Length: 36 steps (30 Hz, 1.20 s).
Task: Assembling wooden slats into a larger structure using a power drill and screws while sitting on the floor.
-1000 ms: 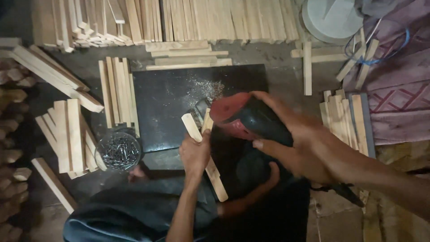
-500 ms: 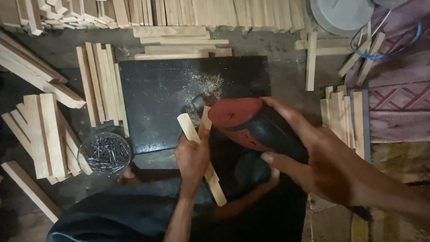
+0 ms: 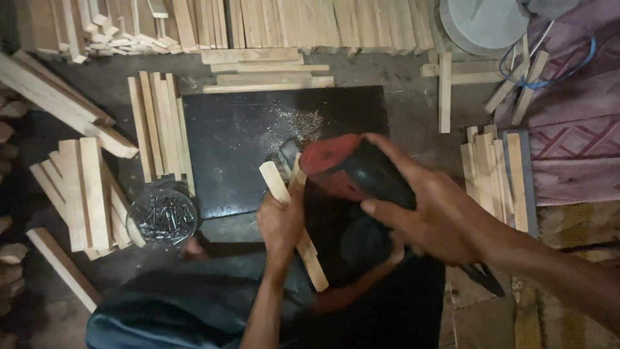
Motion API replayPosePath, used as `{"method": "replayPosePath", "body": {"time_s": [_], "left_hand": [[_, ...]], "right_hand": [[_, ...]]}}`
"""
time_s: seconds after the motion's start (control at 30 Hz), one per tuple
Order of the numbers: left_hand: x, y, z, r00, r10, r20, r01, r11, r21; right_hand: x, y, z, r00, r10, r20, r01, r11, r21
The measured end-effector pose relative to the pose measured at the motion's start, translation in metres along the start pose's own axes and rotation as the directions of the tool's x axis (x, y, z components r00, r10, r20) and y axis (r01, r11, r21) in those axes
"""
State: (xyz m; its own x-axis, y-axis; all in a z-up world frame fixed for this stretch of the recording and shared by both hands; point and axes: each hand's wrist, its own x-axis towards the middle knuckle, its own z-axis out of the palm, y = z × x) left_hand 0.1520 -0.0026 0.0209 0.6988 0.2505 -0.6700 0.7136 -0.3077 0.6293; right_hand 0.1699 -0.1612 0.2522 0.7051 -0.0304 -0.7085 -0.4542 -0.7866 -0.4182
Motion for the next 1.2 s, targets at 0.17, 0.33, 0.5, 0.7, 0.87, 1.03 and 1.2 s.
{"method": "replayPosePath", "body": {"time_s": [0.17, 0.33, 0.5, 0.7, 0.87, 1.03, 1.2], "left_hand": [[0.020, -0.029, 0.016, 0.996, 0.081, -0.033, -0.079, 0.995, 0.066], [-0.004, -0.010, 0.008, 0.996, 0.025, -0.083, -0.021, 0.999, 0.043], [-0.010, -0.009, 0.007, 0.997, 0.000, -0.076, 0.001, 1.000, 0.014], [-0.021, 0.000, -0.001, 1.000, 0.007, -0.029, -0.007, 1.000, 0.000], [0.010, -0.018, 0.018, 0.995, 0.057, -0.082, -0.047, 0.992, 0.118], [0.003, -0.015, 0.015, 0.996, 0.050, -0.070, -0.041, 0.991, 0.126], [-0.002, -0.016, 0.013, 0.995, 0.054, -0.080, -0.049, 0.997, 0.059]], "right_hand": [[-0.010, 0.016, 0.007, 0.975, -0.218, -0.049, 0.223, 0.966, 0.128], [-0.021, 0.018, 0.020, 0.980, -0.129, -0.153, 0.165, 0.954, 0.250], [-0.031, 0.021, 0.028, 0.948, -0.289, -0.130, 0.317, 0.868, 0.383], [-0.045, 0.023, 0.022, 0.926, -0.335, -0.175, 0.375, 0.871, 0.317], [-0.120, 0.038, -0.028, 0.883, -0.397, -0.249, 0.465, 0.813, 0.352], [-0.128, 0.110, -0.025, 0.752, -0.116, -0.649, 0.510, 0.726, 0.461], [0.002, 0.242, 0.002, 0.818, 0.171, -0.549, 0.524, 0.174, 0.834]]}}
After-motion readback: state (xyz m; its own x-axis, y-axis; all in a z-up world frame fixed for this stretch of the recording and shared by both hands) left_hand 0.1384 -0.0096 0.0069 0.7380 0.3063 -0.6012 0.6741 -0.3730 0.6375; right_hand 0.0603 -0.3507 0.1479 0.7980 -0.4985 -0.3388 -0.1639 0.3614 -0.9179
